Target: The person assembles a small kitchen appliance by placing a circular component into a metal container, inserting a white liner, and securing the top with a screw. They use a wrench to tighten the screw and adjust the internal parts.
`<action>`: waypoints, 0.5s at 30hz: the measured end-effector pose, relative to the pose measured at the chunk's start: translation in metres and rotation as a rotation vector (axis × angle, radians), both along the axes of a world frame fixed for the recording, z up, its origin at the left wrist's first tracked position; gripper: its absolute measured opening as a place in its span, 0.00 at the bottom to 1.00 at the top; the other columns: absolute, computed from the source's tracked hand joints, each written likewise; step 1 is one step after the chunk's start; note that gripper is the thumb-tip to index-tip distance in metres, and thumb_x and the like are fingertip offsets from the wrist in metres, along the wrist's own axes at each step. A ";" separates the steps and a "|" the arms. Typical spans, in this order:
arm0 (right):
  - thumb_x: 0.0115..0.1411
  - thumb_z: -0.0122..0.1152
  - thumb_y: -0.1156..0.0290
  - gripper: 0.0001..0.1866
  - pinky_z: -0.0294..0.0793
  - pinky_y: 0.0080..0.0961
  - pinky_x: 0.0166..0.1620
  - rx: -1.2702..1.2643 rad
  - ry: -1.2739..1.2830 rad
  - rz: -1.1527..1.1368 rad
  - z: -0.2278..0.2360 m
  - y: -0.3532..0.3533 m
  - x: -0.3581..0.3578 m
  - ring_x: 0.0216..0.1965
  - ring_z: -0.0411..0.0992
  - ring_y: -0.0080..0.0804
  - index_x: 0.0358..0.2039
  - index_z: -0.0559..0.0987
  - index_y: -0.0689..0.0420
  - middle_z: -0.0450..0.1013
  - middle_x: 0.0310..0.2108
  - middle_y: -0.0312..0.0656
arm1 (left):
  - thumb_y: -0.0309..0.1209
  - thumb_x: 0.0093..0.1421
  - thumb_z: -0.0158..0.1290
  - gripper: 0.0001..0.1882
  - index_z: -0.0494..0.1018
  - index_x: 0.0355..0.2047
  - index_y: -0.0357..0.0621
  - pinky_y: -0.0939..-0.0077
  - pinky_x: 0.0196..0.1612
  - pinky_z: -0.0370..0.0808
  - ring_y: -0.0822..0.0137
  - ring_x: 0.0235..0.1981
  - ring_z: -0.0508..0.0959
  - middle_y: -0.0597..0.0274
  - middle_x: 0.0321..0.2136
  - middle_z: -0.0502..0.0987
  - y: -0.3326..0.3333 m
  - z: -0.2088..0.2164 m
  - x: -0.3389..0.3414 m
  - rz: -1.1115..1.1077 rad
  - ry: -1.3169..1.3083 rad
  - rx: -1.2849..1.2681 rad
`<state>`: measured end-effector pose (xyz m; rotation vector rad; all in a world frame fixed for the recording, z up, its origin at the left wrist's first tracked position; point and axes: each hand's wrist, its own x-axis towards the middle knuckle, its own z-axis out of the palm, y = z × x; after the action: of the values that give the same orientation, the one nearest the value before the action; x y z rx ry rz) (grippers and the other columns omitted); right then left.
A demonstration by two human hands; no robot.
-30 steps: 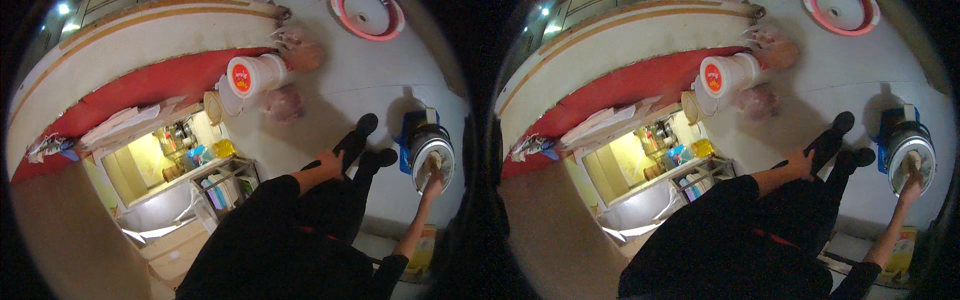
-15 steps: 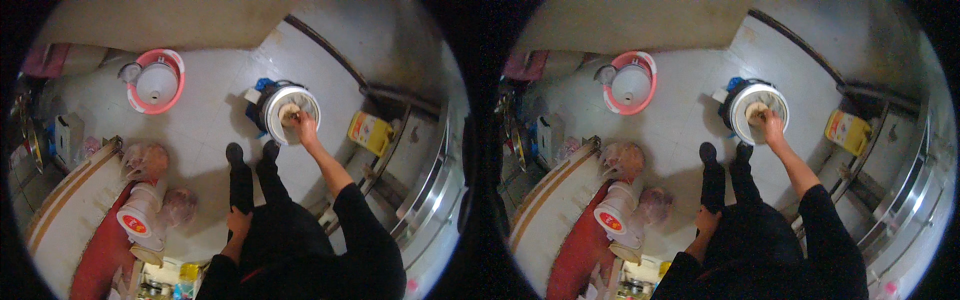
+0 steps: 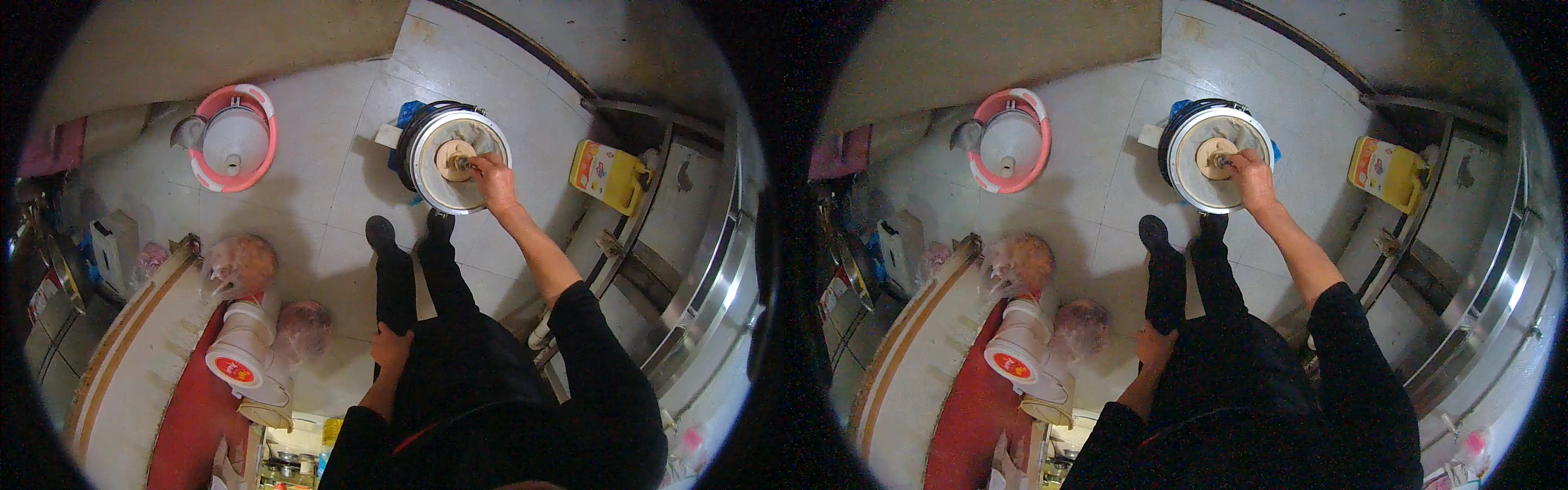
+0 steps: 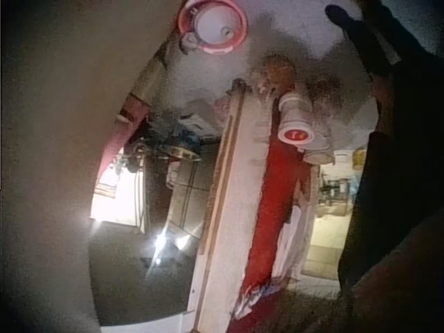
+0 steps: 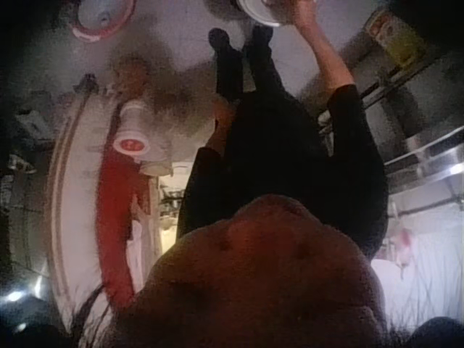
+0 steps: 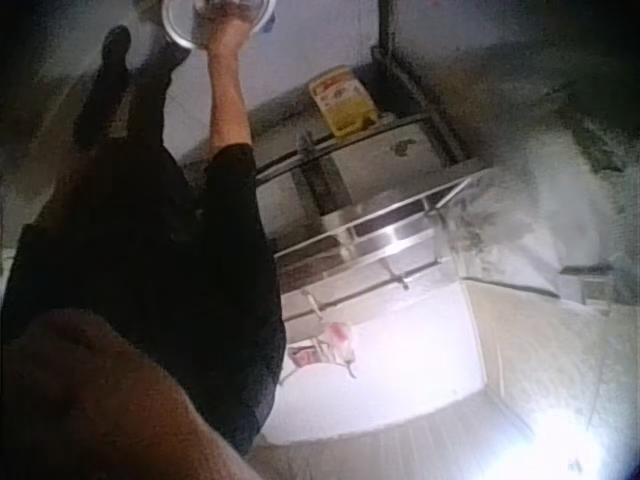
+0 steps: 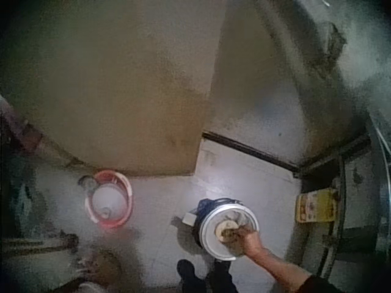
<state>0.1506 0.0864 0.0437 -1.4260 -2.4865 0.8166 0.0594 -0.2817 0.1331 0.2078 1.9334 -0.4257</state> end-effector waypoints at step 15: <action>0.51 0.59 0.73 0.13 0.75 0.40 0.38 -0.139 -0.104 0.153 -0.004 0.008 -0.009 0.33 0.74 0.52 0.39 0.78 0.56 0.71 0.36 0.52 | 0.53 0.43 0.63 0.40 0.63 0.49 0.41 0.54 0.41 0.74 0.45 0.40 0.76 0.43 0.42 0.71 -0.014 -0.007 0.007 -0.062 0.060 0.054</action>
<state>0.1413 0.0940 0.0397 -1.3666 -2.6924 0.9861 0.0662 -0.2961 0.1258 0.2935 2.0027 -0.4257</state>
